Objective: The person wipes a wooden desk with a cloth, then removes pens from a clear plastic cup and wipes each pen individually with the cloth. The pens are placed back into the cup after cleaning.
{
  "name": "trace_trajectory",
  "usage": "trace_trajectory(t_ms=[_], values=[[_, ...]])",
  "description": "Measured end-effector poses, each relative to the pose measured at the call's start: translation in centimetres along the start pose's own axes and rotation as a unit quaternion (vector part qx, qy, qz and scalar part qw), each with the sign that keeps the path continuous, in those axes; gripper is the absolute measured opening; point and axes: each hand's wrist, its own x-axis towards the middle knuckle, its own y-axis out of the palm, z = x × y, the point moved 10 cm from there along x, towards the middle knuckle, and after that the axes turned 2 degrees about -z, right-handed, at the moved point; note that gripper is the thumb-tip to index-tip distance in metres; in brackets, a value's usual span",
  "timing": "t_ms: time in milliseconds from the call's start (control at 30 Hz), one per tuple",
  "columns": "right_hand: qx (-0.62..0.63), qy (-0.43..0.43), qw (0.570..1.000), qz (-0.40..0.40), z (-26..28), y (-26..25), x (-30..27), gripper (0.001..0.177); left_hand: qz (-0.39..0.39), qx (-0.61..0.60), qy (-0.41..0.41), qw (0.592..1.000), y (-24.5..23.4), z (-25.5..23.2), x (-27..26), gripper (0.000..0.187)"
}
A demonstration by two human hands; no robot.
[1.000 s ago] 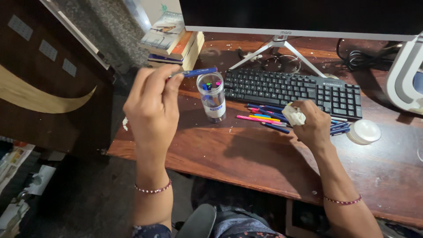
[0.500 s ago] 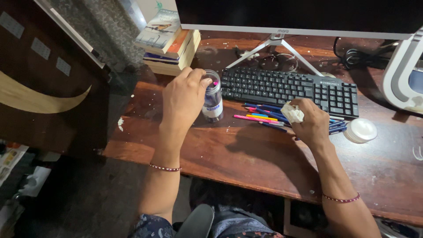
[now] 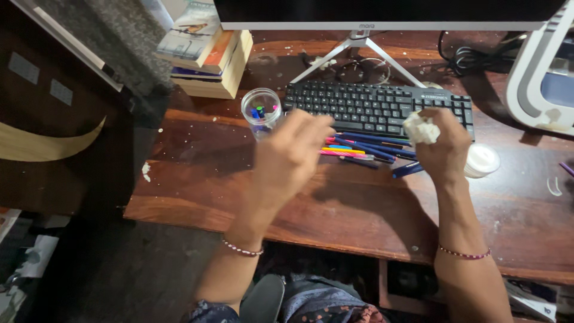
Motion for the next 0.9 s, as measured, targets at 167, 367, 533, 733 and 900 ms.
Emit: trace_trajectory(t_ms=[167, 367, 533, 733, 900], values=[[-0.009, 0.019, 0.999, -0.032, -2.7, -1.8, 0.0, 0.015, 0.080, -0.034, 0.014, 0.996, 8.6, -0.4, -1.6, 0.016], [-0.021, 0.004, 0.999, -0.026, -2.4, -1.0, 0.0, 0.024, 0.107, 0.015, 0.017, 0.994, 17.3, 2.1, -3.2, 0.028], [-0.011, 0.005, 1.000, -0.011, -1.7, -0.5, 0.2, 0.022, 0.122, 0.051, 0.026, 0.991, 20.1, 3.3, -5.2, 0.028], [0.013, 0.020, 1.000, -0.007, -0.9, -0.2, 0.3, 0.022, 0.119, 0.036, -0.014, 0.992, 20.4, 4.6, -6.0, 0.022], [0.056, 0.073, 0.996, -0.014, -1.2, 0.0, 0.3, 0.018, 0.120, 0.010, -0.056, 0.991, 20.3, 5.4, -6.2, 0.035]])
